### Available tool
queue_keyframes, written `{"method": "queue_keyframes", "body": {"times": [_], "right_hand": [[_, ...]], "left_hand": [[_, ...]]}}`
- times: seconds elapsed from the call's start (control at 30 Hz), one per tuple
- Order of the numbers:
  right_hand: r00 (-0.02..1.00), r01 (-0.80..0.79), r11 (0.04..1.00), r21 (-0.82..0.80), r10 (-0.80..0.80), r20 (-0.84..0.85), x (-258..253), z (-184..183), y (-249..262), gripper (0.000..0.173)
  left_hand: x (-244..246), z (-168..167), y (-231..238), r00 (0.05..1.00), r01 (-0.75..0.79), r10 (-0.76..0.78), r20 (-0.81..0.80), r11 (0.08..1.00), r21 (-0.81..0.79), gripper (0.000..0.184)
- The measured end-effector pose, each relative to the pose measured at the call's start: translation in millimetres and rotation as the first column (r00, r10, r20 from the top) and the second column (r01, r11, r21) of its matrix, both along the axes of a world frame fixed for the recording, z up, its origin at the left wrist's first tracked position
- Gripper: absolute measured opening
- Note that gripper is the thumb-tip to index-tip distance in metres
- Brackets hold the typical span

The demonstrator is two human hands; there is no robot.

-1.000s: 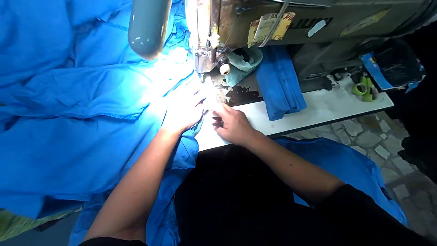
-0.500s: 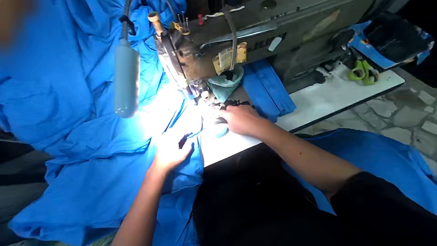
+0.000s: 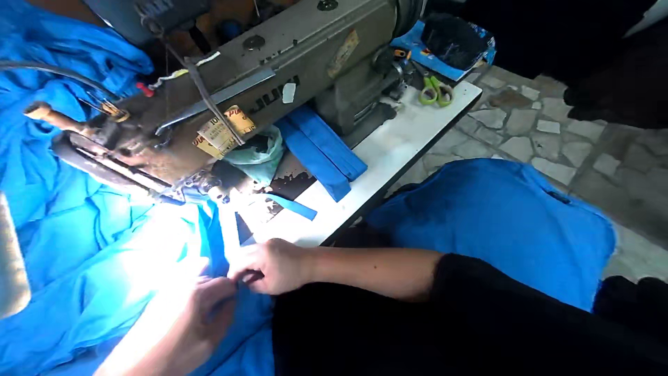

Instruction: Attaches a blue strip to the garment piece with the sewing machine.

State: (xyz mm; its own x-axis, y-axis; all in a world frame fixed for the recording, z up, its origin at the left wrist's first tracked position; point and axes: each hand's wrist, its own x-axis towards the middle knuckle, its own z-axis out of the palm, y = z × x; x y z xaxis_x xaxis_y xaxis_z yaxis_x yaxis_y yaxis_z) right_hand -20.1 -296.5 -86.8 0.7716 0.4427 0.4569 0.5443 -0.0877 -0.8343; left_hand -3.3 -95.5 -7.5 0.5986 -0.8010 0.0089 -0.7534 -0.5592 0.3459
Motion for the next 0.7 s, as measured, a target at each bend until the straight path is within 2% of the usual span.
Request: {"method": "queue_keyframes", "body": {"times": [0.07, 0.13, 0.2, 0.23, 0.3, 0.37, 0.47, 0.6, 0.63, 0.7], "right_hand": [[0.989, 0.061, 0.997, 0.048, -0.067, 0.129, -15.7, -16.7, -6.1, 0.014], [0.974, 0.159, 0.979, -0.129, -0.134, 0.180, -26.2, -24.4, -17.8, 0.012], [0.973, 0.205, 0.912, -0.357, -0.150, 0.176, -33.3, -25.6, -22.2, 0.008], [0.967, 0.225, 0.883, -0.411, -0.150, 0.207, -35.5, -30.2, -20.6, 0.005], [0.940, 0.272, 0.869, -0.413, -0.149, 0.307, -34.5, -39.6, -16.3, 0.005], [0.920, 0.299, 0.863, -0.407, -0.148, 0.363, -34.7, -43.6, -14.3, 0.008], [0.896, 0.339, 0.849, -0.405, -0.159, 0.416, -35.6, -48.6, -13.3, 0.012], [0.896, 0.332, 0.852, -0.405, -0.150, 0.418, -33.6, -48.7, -10.7, 0.013], [0.901, 0.325, 0.853, -0.409, -0.148, 0.408, -34.0, -48.0, -11.3, 0.013], [0.913, 0.319, 0.852, -0.416, -0.158, 0.377, -34.2, -45.8, -11.2, 0.011]], "left_hand": [[0.3, -10.2, -11.1, 0.994, 0.011, -0.012, -0.110, 1.000, -0.009, 0.029], [9.7, -11.4, -17.2, 0.974, -0.046, 0.064, -0.219, 0.995, 0.087, 0.030], [16.2, -1.7, -35.4, 0.923, -0.128, 0.242, -0.299, 0.927, 0.353, 0.026], [18.0, -1.9, -47.7, 0.922, -0.167, 0.319, -0.221, 0.839, 0.517, 0.023], [21.9, -25.4, -52.1, 0.961, -0.241, 0.274, 0.044, 0.745, 0.622, 0.017], [24.1, -34.5, -59.2, 0.961, -0.251, 0.257, 0.103, 0.647, 0.720, 0.012], [37.0, -40.3, -43.6, 0.974, -0.222, 0.184, 0.130, 0.679, 0.700, 0.015], [40.2, -37.2, -36.8, 0.971, -0.238, 0.195, 0.141, 0.684, 0.690, 0.017], [39.5, -36.4, -34.5, 0.974, -0.224, 0.184, 0.130, 0.720, 0.656, 0.018], [41.7, -37.5, -28.9, 0.980, -0.198, 0.159, 0.122, 0.860, 0.471, 0.019]]}}
